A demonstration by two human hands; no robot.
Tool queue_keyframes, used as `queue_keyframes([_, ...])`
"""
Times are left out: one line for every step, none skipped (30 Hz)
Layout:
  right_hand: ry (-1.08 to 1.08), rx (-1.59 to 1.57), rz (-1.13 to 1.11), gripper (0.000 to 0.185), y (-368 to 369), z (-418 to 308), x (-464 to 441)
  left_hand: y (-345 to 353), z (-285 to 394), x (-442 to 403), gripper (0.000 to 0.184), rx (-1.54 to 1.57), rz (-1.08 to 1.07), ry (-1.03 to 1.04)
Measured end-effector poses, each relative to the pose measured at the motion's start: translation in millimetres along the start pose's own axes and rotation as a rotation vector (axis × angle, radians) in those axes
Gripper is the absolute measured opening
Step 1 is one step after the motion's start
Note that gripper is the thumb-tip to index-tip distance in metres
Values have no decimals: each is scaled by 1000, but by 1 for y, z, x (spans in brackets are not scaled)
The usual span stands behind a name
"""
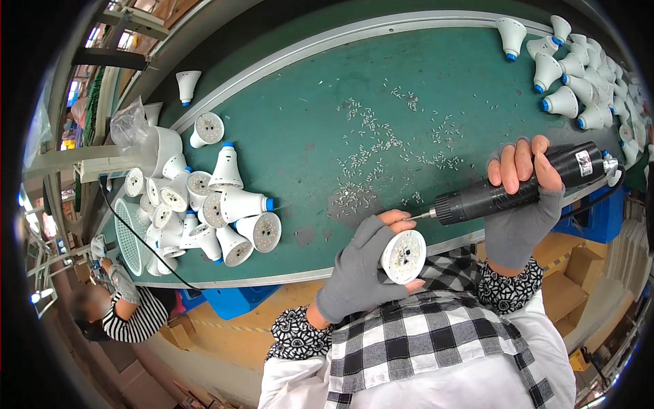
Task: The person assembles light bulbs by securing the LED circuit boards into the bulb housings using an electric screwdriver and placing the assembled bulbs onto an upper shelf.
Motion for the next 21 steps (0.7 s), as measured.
queue_keyframes([1,-7,-4,9,0,0,0,0,0,0,71,0,-3,-1])
queue_keyframes([2,-13,-9,10,-1,1,0,0,0,0,71,0,-6,-3])
queue_keyframes([1,-9,-8,10,0,0,0,1,0,0,71,-2,-5,1])
queue_keyframes([0,-4,-7,10,0,-1,0,1,0,0,71,-3,-4,4])
queue_keyframes([-1,0,-6,10,1,-2,0,1,0,0,71,-4,-3,8])
queue_keyframes([-1,3,-7,10,0,-2,0,1,0,0,71,-1,-4,6])
queue_keyframes([-1,6,-9,10,0,-3,0,1,0,0,71,3,-5,4])
queue_keyframes([-2,9,-10,10,-1,-3,0,1,0,-1,72,6,-5,3])
queue_keyframes([-3,8,-9,10,-1,-3,0,1,0,-1,72,10,-7,3])
queue_keyframes([-4,7,-8,10,0,-2,0,2,0,-1,72,14,-9,4])
queue_keyframes([-5,5,-7,10,0,-2,0,2,-1,-2,72,18,-10,5])
queue_keyframes([-8,14,-45,12,0,-2,-1,1,-1,-2,72,35,-28,-11])
queue_keyframes([-10,23,-83,14,-2,-2,-3,1,-2,-2,73,52,-46,-27])
queue_keyframes([-11,32,-121,16,-4,-2,-5,0,-2,-2,73,70,-65,-43])
queue_keyframes([-9,-13,-287,19,-6,-2,-10,-3,-3,-3,74,105,-110,-58])
queue_keyframes([-5,-59,-452,21,-9,-1,-18,-8,-4,-5,74,142,-155,-73])
queue_keyframes([-3,-105,-616,24,-11,0,-23,-10,-4,-6,75,178,-200,-88])
queue_keyframes([2,-107,-667,25,-11,0,-28,-12,-6,-7,75,230,-214,-92])
queue_keyframes([6,-110,-720,27,-10,-1,-32,-12,-11,-8,75,281,-228,-94])
queue_keyframes([10,-114,-773,29,-9,-2,-34,-13,-13,-8,75,331,-240,-97])
queue_keyframes([3,-113,-709,28,-8,-2,-34,-14,-14,-8,75,358,-233,-98])
Point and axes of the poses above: each hand's wrist, its own x-axis away from the middle knuckle, its own y-axis out of the palm, z = x × y, the point moved 1 cm from there along -x, towards the middle knuckle, and after that the axes turned 10 degrees about x, right-handed, at the moved point
